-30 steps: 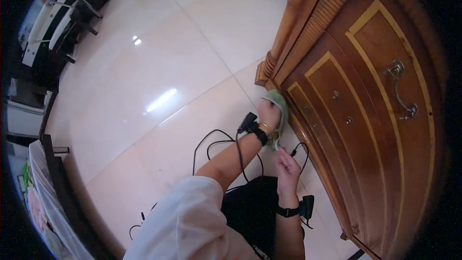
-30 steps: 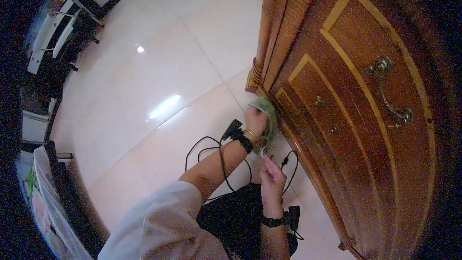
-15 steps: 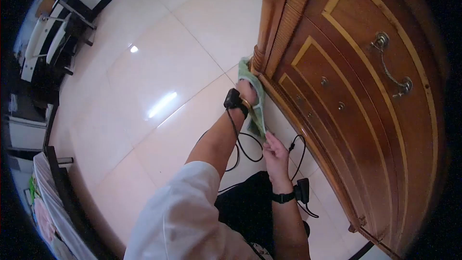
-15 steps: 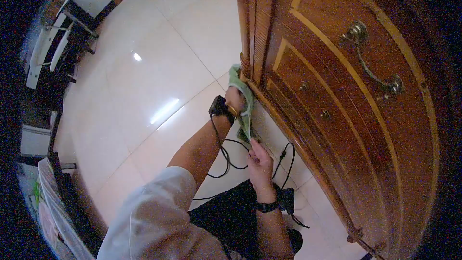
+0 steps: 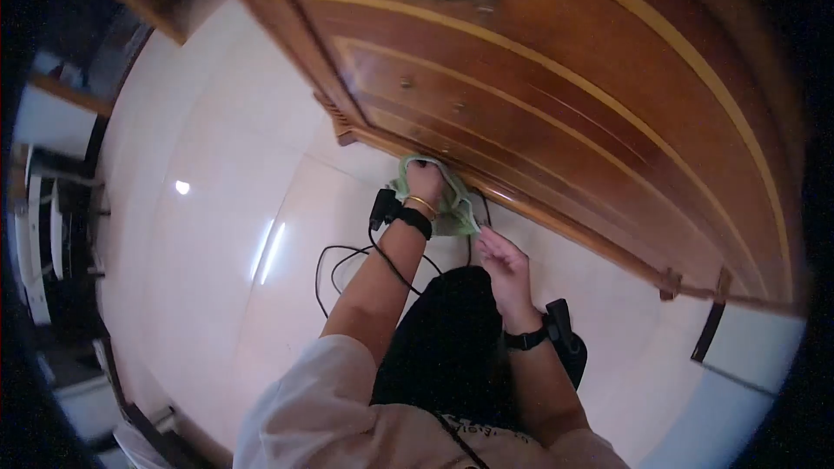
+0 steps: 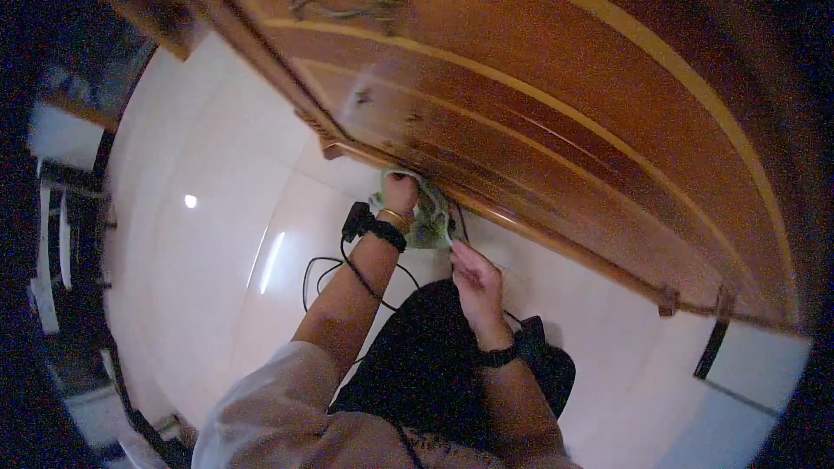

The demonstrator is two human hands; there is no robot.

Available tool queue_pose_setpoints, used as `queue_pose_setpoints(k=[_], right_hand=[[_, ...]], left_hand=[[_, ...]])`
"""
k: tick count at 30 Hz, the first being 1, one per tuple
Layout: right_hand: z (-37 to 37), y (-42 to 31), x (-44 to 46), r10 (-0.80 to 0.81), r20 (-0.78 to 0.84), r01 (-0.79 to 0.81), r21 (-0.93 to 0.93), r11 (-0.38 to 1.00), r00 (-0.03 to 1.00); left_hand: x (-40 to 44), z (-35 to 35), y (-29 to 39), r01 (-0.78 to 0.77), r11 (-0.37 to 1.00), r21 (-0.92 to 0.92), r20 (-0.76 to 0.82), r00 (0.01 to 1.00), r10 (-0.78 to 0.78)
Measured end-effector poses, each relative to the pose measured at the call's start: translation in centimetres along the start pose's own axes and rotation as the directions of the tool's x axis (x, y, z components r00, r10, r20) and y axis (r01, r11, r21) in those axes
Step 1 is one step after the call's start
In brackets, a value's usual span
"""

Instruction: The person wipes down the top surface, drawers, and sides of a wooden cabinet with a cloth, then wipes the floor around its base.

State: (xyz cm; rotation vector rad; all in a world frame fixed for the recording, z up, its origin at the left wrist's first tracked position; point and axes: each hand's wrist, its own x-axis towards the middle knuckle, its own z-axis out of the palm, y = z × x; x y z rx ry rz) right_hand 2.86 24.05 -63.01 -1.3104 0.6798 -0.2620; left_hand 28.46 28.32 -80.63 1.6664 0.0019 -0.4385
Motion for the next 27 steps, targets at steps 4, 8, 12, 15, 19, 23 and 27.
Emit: queue_pose_setpoints(k=[4, 8, 12, 15, 19, 23, 27], right_hand=[[-0.5, 0.2, -1.9, -0.063, -0.062, 0.068, 0.092, 0.993, 0.996], [-1.6, 1.1, -2.9, -0.153, -0.18, 0.161, 0.029, 0.987, 0.972], [-3.9, 3.3, -3.4, -0.131, -0.359, 0.195, 0.148, 0.97, 0.924], [-6.2, 3.3, -4.7, -0.136, -0.57, 0.309, 0.219, 0.926, 0.81], [-9.5, 1.1, -6.0, 0.029, -0.789, 0.373, 0.321, 0.871, 0.614], [-13.3, 2.0, -6.1, 0.134, -0.521, 0.4, 0.773, 0.493, 0.843], [-16.9, 1.0, -8.0, 0.202, -0.509, 0.383, 0.807, 0.449, 0.837]], left_hand=[[-5.0, 2.7, 3.7, 0.166, 0.945, -0.282, 0.165, 0.979, -0.123], [-3.9, 1.8, 1.0, -0.399, 0.834, 0.382, 0.53, 0.833, 0.157], [-5.6, 1.7, 2.4, -0.633, 0.654, 0.415, 0.791, 0.606, 0.085], [-10.1, 5.2, 5.9, -0.457, 0.883, 0.103, 0.843, 0.511, 0.166], [-22.8, 10.4, 16.0, 0.088, 0.994, 0.059, 0.89, 0.446, -0.092], [-27.0, 14.1, 15.4, -0.6, 0.773, -0.206, 0.972, -0.035, 0.231], [-29.2, 16.7, 17.8, -0.615, 0.789, 0.007, 1.0, 0.028, 0.013]])
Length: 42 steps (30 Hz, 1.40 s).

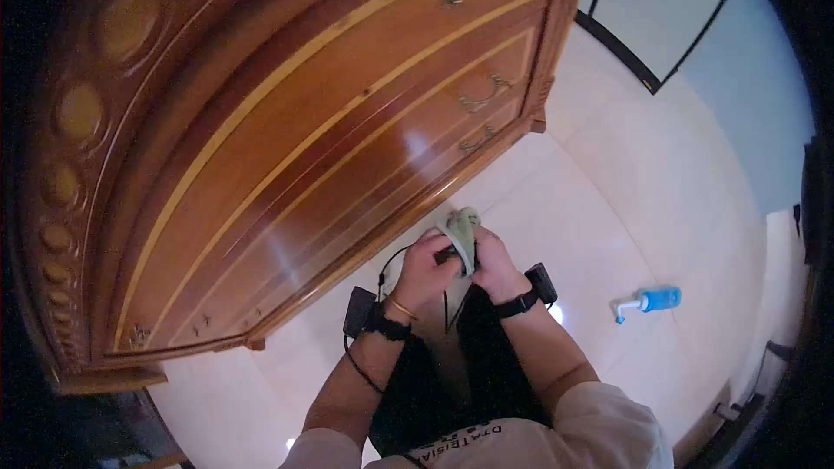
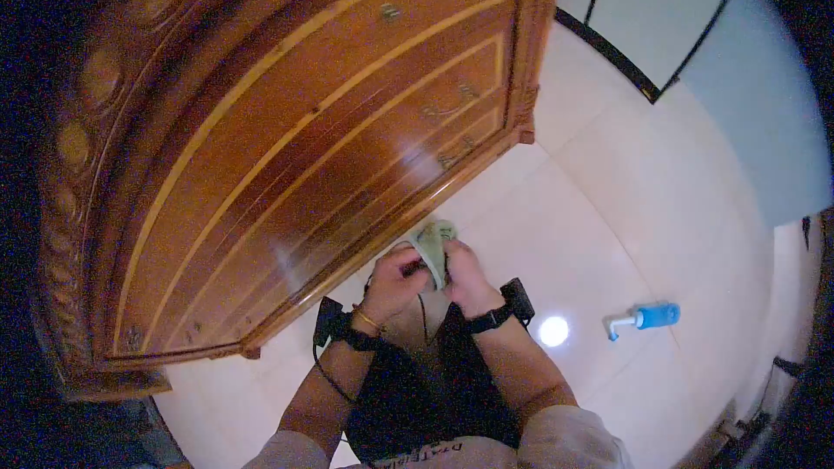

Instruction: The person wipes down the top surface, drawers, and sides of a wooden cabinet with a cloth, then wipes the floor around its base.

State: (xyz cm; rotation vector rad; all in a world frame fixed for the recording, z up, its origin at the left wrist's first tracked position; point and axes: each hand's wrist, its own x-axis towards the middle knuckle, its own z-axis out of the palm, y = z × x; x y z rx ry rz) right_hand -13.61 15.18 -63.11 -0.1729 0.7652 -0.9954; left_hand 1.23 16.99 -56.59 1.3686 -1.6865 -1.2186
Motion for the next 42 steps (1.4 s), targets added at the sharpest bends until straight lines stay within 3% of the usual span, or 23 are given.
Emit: queue_pose_setpoints(k=[3, 5, 6, 9, 10, 14, 17, 18, 19, 21, 22, 25, 28, 31, 34, 35, 38, 41, 42], right_hand=[[-4.0, -1.2, 3.2, -0.049, -0.112, 0.049, -0.004, 0.999, 0.993], [-4.8, -8.1, 3.5, -0.133, -0.172, 0.156, 0.126, 0.98, 0.976], [-5.6, -10.2, 4.1, -0.164, -0.185, 0.184, 0.094, 0.978, 0.969], [-8.9, -15.7, 6.7, -0.245, -0.164, 0.267, 0.125, 0.956, 0.956], [-9.5, -17.3, 7.9, -0.306, -0.2, 0.341, 0.174, 0.924, 0.931], [-12.3, -21.5, 15.1, -0.524, -0.261, 0.576, 0.192, 0.795, 0.81], [-14.0, -20.8, 21.3, -0.678, -0.341, 0.607, -0.303, 0.735, 0.651], [-14.2, -20.6, 22.4, -0.769, -0.29, 0.467, -0.655, 0.594, 0.57], [-14.3, -20.5, 23.5, -0.846, -0.235, 0.228, -0.897, 0.378, 0.479], [-13.0, -18.6, 23.7, -0.962, -0.05, 0.055, -0.996, 0.067, 0.267], [-12.3, -18.0, 23.4, -0.965, -0.064, 0.007, -0.998, 0.068, 0.256], [-11.2, -16.0, 22.7, -0.95, -0.03, -0.056, -0.998, 0.013, 0.311], [-11.2, -14.7, 21.8, -0.935, -0.041, 0.005, -0.999, 0.045, 0.353], [-10.2, -10.6, 19.4, -0.892, 0.15, 0.059, -0.989, -0.139, 0.427], [-8.3, -6.1, 16.6, -0.788, 0.331, 0.238, -0.942, -0.238, 0.52], [-7.2, -5.2, 15.4, -0.744, 0.373, 0.301, -0.923, -0.239, 0.554], [-6.7, -3.0, 13.6, -0.447, 0.415, 0.343, -0.909, -0.236, 0.793], [-7.2, -3.3, 13.2, -0.318, 0.393, 0.428, -0.903, 0.045, 0.863], [-7.7, -3.9, 13.6, -0.437, 0.299, 0.347, -0.937, 0.033, 0.848]], left_hand=[[1.5, 2.6, -2.5, -0.097, 0.984, -0.149, -0.258, 0.965, 0.057], [3.5, 3.0, -6.1, -0.012, 0.978, 0.209, -0.245, 0.967, 0.064], [3.9, 2.4, -8.2, 0.026, 0.925, 0.378, -0.24, 0.968, 0.071], [4.0, 1.2, -12.1, -0.066, 0.699, 0.712, -0.07, 0.984, 0.165], [4.4, 0.9, -13.5, -0.016, 0.574, 0.819, -0.013, 0.999, 0.046], [5.0, -1.7, -16.3, -0.304, 0.119, 0.945, 0.29, 0.949, 0.127], [5.4, -3.6, -17.2, -0.475, -0.099, 0.875, 0.481, 0.875, 0.053], [5.4, -4.1, -17.5, -0.528, -0.155, 0.835, 0.534, 0.846, -0.003], [5.7, -4.4, -17.9, -0.579, -0.208, 0.788, 0.58, 0.812, -0.061], [5.7, -4.4, -19.4, -0.575, -0.27, 0.772, 0.602, 0.798, 0.024], [5.6, -4.2, -20.2, -0.571, -0.296, 0.766, 0.612, 0.788, 0.065], [5.8, -3.9, -18.8, -0.525, -0.392, 0.755, 0.616, 0.773, 0.152], [5.9, -4.0, -20.7, -0.546, -0.328, 0.771, 0.618, 0.766, 0.176], [5.9, -4.2, -20.8, -0.545, -0.368, 0.754, 0.633, 0.752, 0.182], [6.1, -4.0, -20.2, -0.535, -0.381, 0.754, 0.627, 0.759, 0.175], [6.0, -3.9, -20.3, -0.505, -0.403, 0.763, 0.615, 0.758, 0.215], [6.1, -3.6, -20.2, -0.43, -0.439, 0.789, 0.579, 0.761, 0.293], [6.5, -3.3, -20.4, -0.423, -0.441, 0.791, 0.561, 0.79, 0.247], [6.2, -3.4, -20.8, -0.439, -0.456, 0.775, 0.571, 0.795, 0.205]])
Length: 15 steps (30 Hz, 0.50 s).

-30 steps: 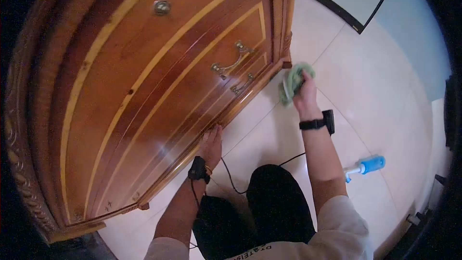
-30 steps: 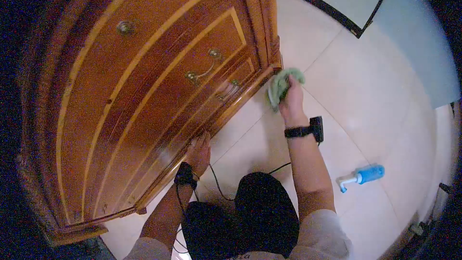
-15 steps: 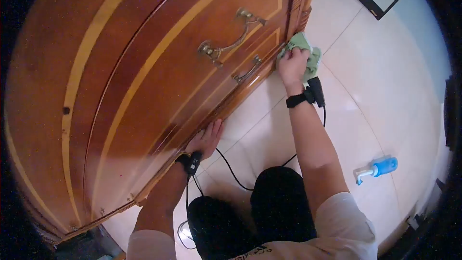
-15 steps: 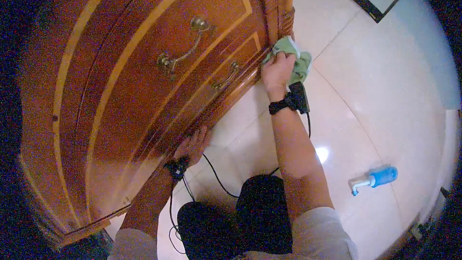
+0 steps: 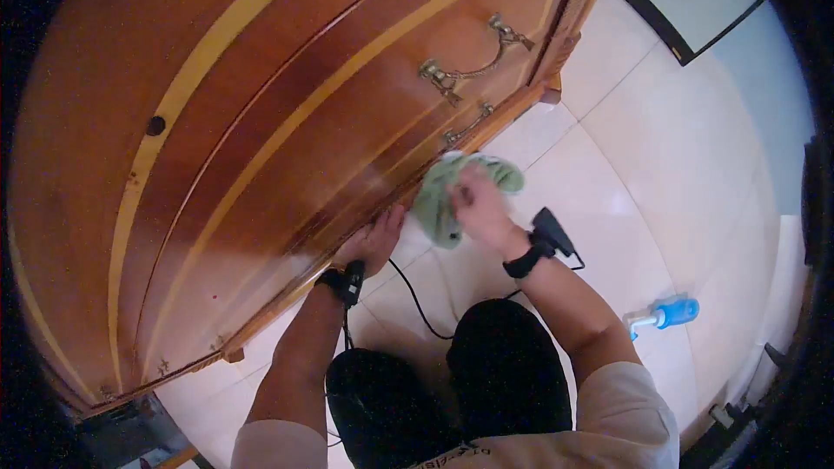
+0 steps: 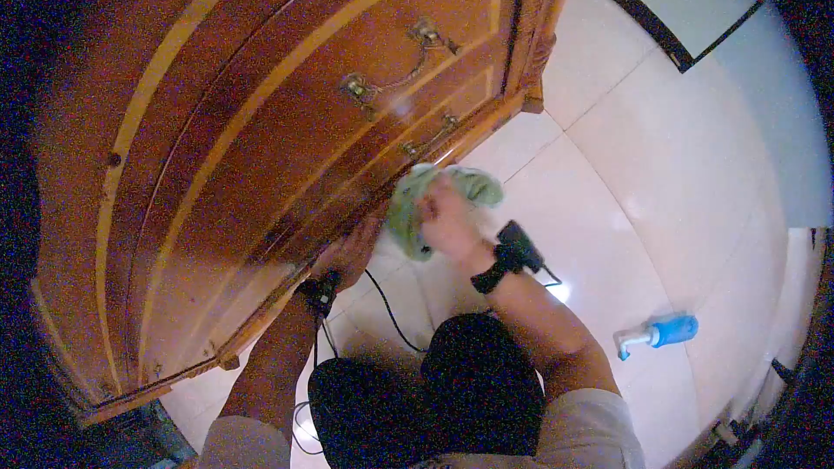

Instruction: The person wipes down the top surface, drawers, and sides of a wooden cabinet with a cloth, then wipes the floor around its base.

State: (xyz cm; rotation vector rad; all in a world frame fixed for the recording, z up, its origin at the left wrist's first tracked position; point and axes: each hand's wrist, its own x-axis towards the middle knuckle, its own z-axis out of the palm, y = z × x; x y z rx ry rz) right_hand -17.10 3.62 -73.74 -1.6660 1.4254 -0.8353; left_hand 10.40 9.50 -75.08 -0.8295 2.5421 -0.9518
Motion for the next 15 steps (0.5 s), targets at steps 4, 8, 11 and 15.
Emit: queue_pose_setpoints(k=[4, 8, 11, 15], right_hand=[[-6.0, 3.2, 6.0, 0.222, -0.508, 0.009, 0.414, 0.91, 0.832], [-6.5, 6.8, 11.0, 0.164, -0.717, -0.13, 0.103, 0.986, 0.678], [-3.6, 6.2, 10.5, 0.144, -0.772, -0.346, -0.104, 0.933, 0.619], [-0.1, 3.9, 5.7, -0.069, -0.634, -0.034, -0.15, 0.988, 0.77]], left_hand=[[-0.6, -0.4, -0.5, 0.012, 1.0, -0.025, -0.111, 0.994, -0.014], [-0.6, -0.3, -0.3, -0.014, 1.0, -0.007, -0.06, 0.998, 0.014], [-0.5, -0.2, -0.3, -0.002, 1.0, -0.014, -0.1, 0.995, 0.0], [-1.1, 0.7, 0.5, 0.057, 0.997, -0.06, -0.089, 0.994, -0.062]])
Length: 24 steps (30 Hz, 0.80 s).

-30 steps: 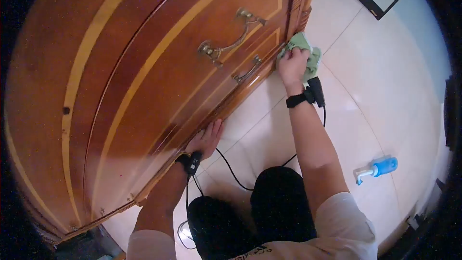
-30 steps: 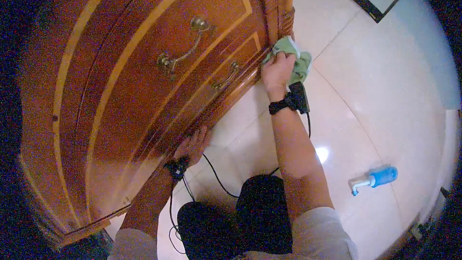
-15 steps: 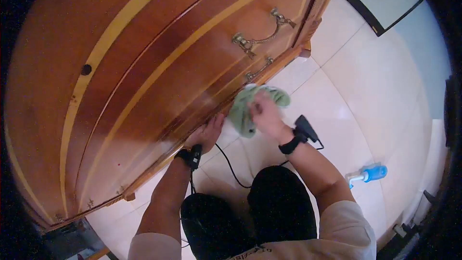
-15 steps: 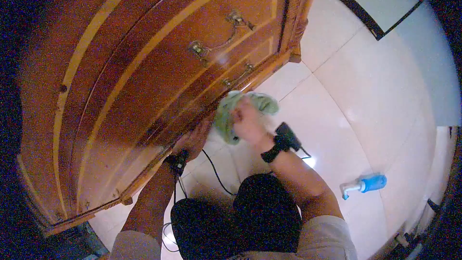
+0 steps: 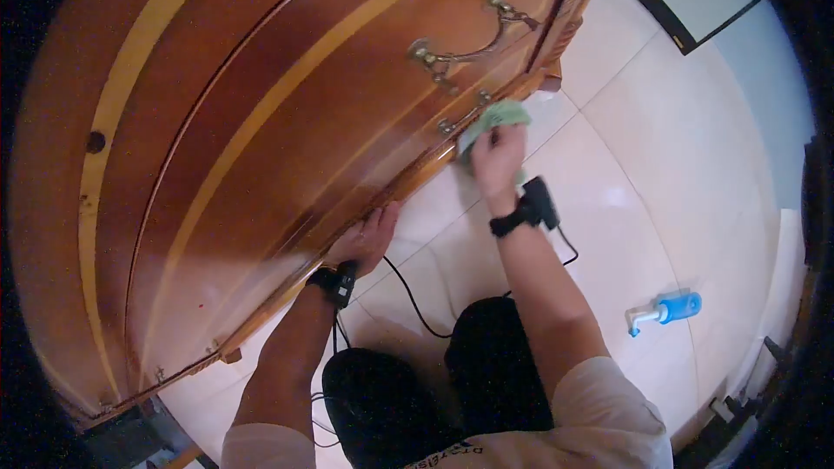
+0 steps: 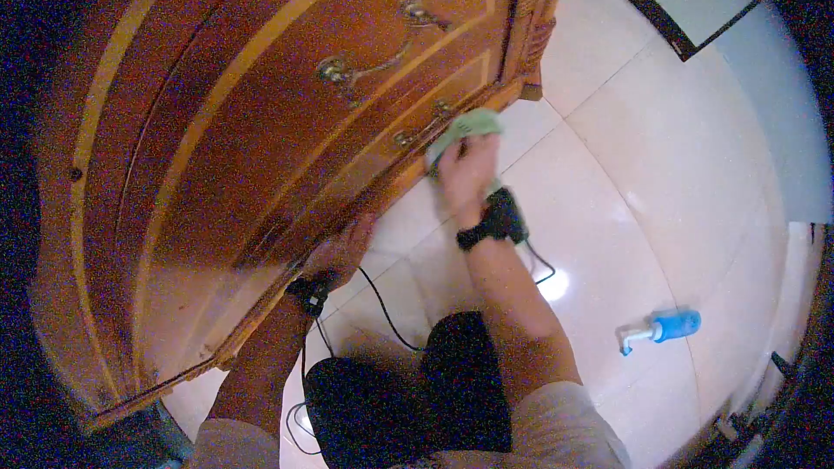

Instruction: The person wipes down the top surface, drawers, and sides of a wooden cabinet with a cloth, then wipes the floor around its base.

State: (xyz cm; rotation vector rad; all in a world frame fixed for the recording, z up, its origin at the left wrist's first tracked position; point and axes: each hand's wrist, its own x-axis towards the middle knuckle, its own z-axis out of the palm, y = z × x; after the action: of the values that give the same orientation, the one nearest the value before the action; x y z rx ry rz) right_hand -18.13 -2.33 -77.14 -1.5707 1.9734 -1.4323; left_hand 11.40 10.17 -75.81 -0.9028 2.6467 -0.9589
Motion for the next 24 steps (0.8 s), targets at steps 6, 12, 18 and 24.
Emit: queue_pose_setpoints(k=[6, 12, 18, 24], right_hand=[[-3.0, -5.8, -6.0, -0.18, 0.511, 0.177, 0.056, 0.983, 0.841], [-2.9, -2.8, -2.5, -0.317, 0.529, 0.304, 0.113, 0.946, 0.787], [-4.1, -2.1, 0.6, -0.178, 0.497, 0.157, 0.085, 0.984, 0.849], [-4.2, 6.5, 8.9, 0.193, -0.073, -0.198, -0.067, 0.978, 0.978]], left_hand=[[0.3, -0.3, 0.0, 0.017, 0.998, 0.055, -0.02, 1.0, -0.016], [0.1, -0.7, -0.2, 0.012, 0.994, 0.106, -0.018, 1.0, -0.01], [-0.1, -0.8, -0.3, -0.019, 0.998, 0.055, 0.054, 0.998, 0.016], [0.1, -0.8, -0.6, -0.063, 0.998, 0.018, 0.083, 0.995, 0.061]])
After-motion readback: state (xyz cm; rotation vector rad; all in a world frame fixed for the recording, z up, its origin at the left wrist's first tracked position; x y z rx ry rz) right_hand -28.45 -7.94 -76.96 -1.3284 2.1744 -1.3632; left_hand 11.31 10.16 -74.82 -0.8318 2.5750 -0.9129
